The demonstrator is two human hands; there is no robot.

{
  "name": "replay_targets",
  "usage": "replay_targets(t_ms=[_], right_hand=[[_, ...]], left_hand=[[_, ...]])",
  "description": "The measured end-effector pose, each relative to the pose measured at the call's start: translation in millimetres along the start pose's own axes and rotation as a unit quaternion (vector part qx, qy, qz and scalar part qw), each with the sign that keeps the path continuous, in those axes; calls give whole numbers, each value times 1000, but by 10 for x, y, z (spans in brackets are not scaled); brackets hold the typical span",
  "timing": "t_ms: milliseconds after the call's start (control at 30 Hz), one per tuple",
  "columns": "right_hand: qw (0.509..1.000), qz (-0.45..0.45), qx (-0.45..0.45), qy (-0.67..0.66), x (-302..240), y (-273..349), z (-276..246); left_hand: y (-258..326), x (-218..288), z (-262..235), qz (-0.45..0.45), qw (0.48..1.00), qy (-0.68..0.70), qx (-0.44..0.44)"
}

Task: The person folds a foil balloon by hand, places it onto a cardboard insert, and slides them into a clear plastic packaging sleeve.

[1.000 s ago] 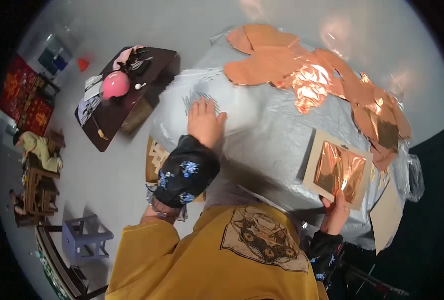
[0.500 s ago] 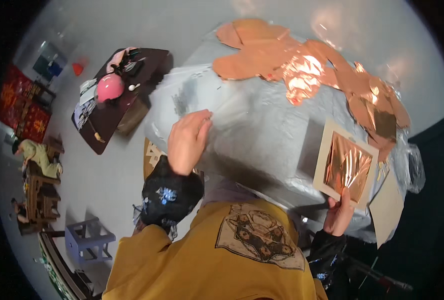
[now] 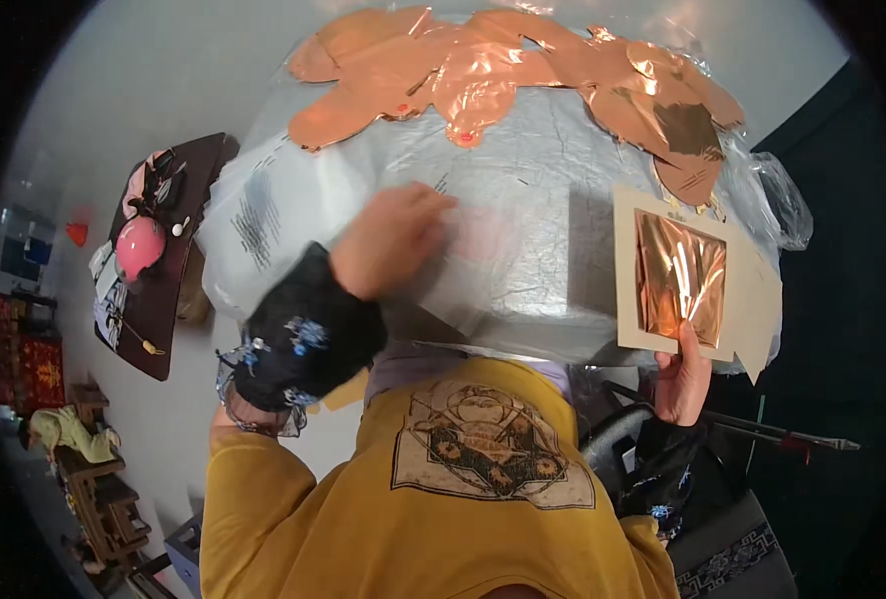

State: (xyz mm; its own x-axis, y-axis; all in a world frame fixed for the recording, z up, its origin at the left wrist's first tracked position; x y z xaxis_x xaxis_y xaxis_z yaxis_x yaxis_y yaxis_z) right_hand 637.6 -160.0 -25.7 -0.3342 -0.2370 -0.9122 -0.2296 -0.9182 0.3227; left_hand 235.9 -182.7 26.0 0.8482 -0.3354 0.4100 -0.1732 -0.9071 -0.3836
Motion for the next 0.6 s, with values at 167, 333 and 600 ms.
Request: replay_targets(t_ms=[167, 333, 600], right_hand=[[995, 41, -79, 37, 66, 99, 109], [974, 122, -167, 95, 237, 118, 109], [922, 264, -249, 139, 485, 342, 171]], left_hand=[[58, 422, 410, -8, 998, -50, 40], [-62, 447, 473, 66, 995, 49, 63], [-146, 411, 517, 48, 991, 106, 63]])
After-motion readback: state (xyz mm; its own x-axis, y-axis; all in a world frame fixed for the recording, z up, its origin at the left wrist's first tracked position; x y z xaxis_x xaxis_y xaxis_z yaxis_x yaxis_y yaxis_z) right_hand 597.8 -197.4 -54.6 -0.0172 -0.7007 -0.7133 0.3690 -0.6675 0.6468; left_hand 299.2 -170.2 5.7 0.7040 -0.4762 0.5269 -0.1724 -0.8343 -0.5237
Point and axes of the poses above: each hand's wrist, its own y-axis away from the middle knuckle, its own z-axis out of the palm, x = y × z, the point moved 6 cm from there along -y, towards the middle knuckle, and after that the axes turned 6 degrees about x, right-handed, at the moved point
